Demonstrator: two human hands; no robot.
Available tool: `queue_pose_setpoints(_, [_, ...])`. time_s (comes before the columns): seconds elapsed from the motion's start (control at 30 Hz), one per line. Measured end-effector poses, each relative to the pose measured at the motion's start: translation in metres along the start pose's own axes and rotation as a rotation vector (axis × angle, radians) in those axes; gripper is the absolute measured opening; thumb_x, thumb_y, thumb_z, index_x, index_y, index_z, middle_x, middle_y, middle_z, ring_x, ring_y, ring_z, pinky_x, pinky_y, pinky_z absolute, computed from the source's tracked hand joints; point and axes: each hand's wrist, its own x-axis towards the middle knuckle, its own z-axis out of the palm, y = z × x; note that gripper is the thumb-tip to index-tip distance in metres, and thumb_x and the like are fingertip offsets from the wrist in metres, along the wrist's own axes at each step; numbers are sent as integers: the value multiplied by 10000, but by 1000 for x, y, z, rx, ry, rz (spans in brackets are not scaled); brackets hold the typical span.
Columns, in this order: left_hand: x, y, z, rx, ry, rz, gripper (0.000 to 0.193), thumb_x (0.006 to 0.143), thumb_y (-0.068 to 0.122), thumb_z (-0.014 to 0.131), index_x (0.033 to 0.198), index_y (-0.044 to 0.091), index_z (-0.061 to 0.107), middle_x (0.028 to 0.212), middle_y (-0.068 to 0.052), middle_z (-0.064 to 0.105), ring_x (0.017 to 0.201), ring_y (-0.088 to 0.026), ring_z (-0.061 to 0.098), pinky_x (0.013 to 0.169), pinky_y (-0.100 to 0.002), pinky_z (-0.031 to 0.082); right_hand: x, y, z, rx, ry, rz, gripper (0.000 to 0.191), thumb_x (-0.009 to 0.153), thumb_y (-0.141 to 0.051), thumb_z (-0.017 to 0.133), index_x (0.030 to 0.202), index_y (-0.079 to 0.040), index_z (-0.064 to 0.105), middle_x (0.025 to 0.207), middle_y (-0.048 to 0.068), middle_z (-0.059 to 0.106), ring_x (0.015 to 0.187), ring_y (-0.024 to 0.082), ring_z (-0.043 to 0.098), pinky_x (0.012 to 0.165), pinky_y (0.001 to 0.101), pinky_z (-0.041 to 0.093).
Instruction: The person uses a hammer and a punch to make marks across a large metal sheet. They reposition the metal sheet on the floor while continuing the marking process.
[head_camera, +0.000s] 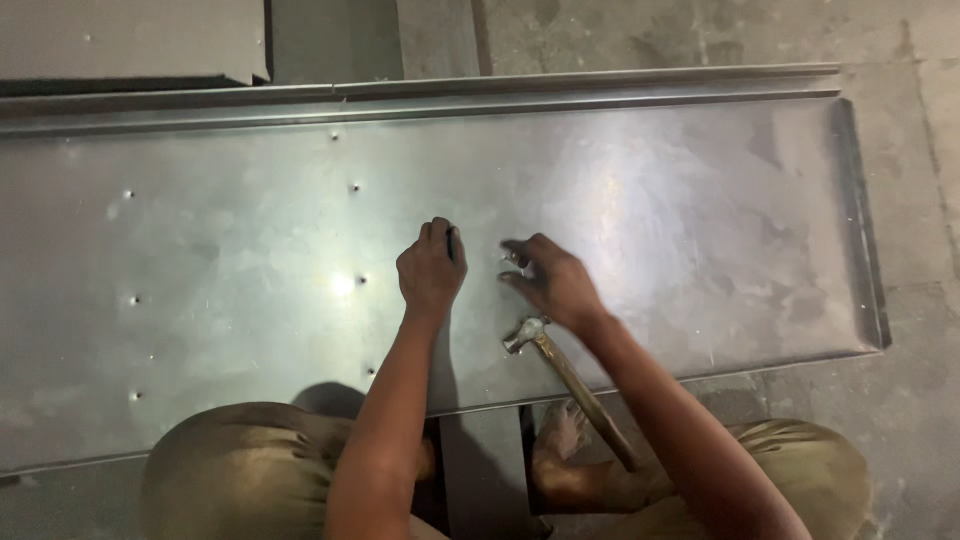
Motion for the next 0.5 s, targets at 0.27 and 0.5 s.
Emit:
queue_pose_setpoints(0.27, [6,-4,2,60,-26,-13,139,1004,222,619,951,95,596,864,-110,680,616,-327,677,536,-443,538,69,3,21,-187,-22,42,146,929,-200,801,961,-68,748,878,103,736,785,303,722,724,408,562])
queue_pose_setpoints(0.5, [7,-3,-4,0,-57,-49,119,1000,203,616,972,88,604,895,-109,694,664,-336,691,575,-453,548,9,15,51,-55,229,-103,125,899,-110,754,1013,-60,748,922,102,749,760,254,717,669,345,565])
